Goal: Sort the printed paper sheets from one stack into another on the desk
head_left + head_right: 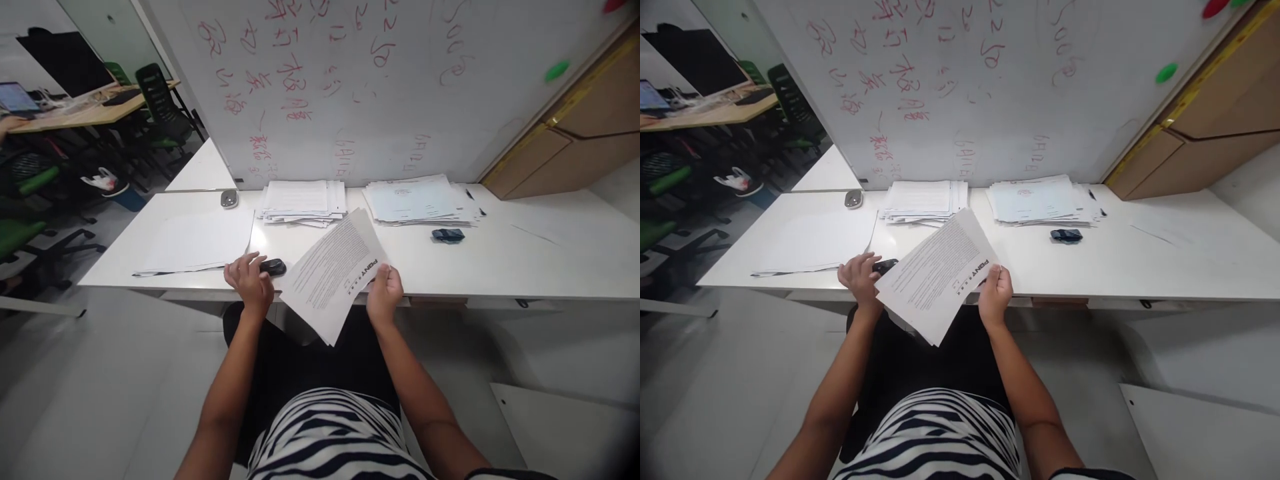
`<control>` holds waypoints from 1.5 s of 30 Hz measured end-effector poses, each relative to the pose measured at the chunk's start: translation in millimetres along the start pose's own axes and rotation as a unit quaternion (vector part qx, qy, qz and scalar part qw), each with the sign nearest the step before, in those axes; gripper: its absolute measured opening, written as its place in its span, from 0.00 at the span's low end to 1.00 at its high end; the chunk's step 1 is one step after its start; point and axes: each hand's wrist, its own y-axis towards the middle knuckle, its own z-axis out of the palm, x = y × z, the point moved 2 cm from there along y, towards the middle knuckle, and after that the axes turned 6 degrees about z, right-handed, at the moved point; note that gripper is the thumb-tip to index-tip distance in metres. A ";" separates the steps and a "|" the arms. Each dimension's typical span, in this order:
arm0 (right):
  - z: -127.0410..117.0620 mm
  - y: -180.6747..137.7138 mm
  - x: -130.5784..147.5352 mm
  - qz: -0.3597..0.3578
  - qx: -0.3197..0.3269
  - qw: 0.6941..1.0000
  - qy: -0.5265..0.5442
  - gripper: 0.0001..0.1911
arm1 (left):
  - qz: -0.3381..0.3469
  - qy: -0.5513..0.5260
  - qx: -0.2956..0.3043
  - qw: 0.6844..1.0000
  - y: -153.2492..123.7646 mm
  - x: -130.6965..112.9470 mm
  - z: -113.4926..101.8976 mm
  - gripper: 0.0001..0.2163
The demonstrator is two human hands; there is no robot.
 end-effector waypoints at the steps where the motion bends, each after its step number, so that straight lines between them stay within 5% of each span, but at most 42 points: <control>1: -4.6 -5.4 -5.2 0.003 0.003 1.000 -0.013 0.19 | -0.008 -0.069 0.021 0.997 -9.2 -7.1 -2.4 0.28; 3: -13.0 -15.0 -11.3 0.004 0.008 0.999 -0.041 0.19 | -0.051 -0.244 0.094 0.964 -33.2 -23.0 -3.6 0.40; 5: -19.8 -22.1 -13.3 0.004 0.005 0.998 -0.068 0.19 | -0.138 -0.399 0.146 0.895 -58.5 -37.8 -3.5 0.47; 9: -28.1 -27.9 -15.6 0.018 0.002 0.998 -0.054 0.18 | -0.267 -0.441 0.173 0.839 -81.5 -54.1 -9.4 0.31; 13: -31.7 -19.2 -13.3 0.015 0.072 0.997 0.003 0.17 | -0.333 -0.448 0.168 0.812 -61.9 -51.3 -20.6 0.24; 18: -29.1 15.3 20.2 -0.059 0.216 0.973 0.062 0.20 | -0.242 -0.461 0.160 0.839 -15.3 -43.6 -29.4 0.18; 23: -18.6 32.3 50.8 -0.103 0.323 0.939 0.060 0.20 | -0.173 -0.429 0.117 0.879 6.9 -43.9 -14.7 0.14; 30: -1.0 13.4 14.5 -0.023 0.283 0.959 0.009 0.19 | -0.245 -0.455 0.101 0.850 -16.7 -46.6 15.1 0.20; 45: -5.7 6.7 -9.2 -0.051 0.243 0.967 -0.059 0.17 | -0.221 -0.448 0.159 0.851 -19.8 -41.2 17.8 0.18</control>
